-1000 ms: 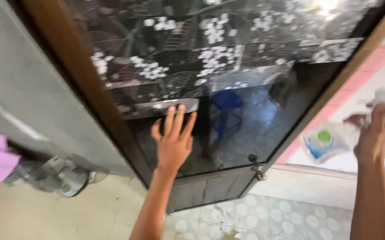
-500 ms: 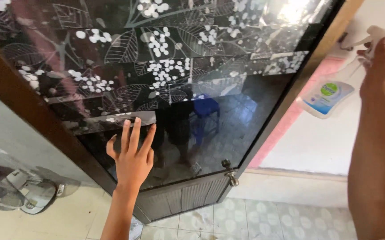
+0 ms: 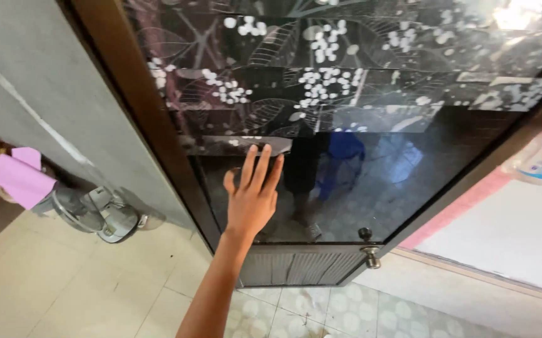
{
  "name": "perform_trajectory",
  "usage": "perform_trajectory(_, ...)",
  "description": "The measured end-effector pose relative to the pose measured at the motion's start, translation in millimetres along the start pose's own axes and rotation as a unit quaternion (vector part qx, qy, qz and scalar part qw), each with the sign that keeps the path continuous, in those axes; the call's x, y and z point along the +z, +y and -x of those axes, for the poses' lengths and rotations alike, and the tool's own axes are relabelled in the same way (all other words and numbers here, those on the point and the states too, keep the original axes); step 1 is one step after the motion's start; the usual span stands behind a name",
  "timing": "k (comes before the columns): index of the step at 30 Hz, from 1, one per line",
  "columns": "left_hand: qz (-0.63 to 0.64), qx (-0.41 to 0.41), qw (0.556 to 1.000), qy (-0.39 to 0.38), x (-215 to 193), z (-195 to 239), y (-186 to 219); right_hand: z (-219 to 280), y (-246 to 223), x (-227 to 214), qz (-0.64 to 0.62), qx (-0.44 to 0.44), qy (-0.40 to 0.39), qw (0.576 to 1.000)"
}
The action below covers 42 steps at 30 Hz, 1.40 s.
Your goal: Measuring, cutting, and applying decorative adhesive film strips to a cabinet door.
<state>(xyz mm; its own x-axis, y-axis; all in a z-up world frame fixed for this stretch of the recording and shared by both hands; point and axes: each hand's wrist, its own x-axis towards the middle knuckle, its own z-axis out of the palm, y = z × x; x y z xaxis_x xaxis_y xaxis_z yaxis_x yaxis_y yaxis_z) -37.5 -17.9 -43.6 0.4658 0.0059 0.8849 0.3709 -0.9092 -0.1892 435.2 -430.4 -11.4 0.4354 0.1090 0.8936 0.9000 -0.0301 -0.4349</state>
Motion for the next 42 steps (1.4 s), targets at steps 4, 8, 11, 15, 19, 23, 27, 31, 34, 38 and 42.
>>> perform_trajectory(4,0.011,0.003,1.0,0.009,-5,-6,-1,67,-91,60,0.069,-0.1,-0.039,0.992)
perform_trajectory(8,-0.023,0.015,1.0,0.003,5,-2,-8,103,-213,149,0.141,-0.197,-0.075,0.967)
perform_trajectory(11,-0.002,0.026,1.0,0.005,5,-5,-13,124,-298,222,0.187,-0.2,-0.131,0.953)
perform_trajectory(15,0.043,0.032,0.998,0.025,-10,-7,-23,126,-331,286,0.269,-0.23,-0.202,0.913)
perform_trajectory(19,0.031,0.04,0.999,0.007,-35,-6,-51,129,-331,292,0.304,-0.228,-0.193,0.905)
perform_trajectory(23,-0.004,0.035,0.998,-0.045,-39,1,-66,130,-340,287,0.316,-0.206,-0.188,0.907)
perform_trajectory(27,-0.007,0.025,0.995,-0.096,-34,5,-68,131,-339,287,0.301,-0.181,-0.201,0.914)
perform_trajectory(31,0.0,0.028,0.993,-0.118,-33,6,-71,129,-345,285,0.264,-0.152,-0.211,0.929)
perform_trajectory(34,-0.007,0.044,0.991,-0.13,-31,7,-76,130,-346,286,0.258,-0.139,-0.209,0.933)
perform_trajectory(38,0.002,0.052,0.989,-0.14,-28,8,-82,130,-349,285,0.249,-0.12,-0.208,0.938)
perform_trajectory(42,0.016,0.053,0.988,-0.144,-31,7,-84,134,-352,287,0.243,-0.105,-0.197,0.944)
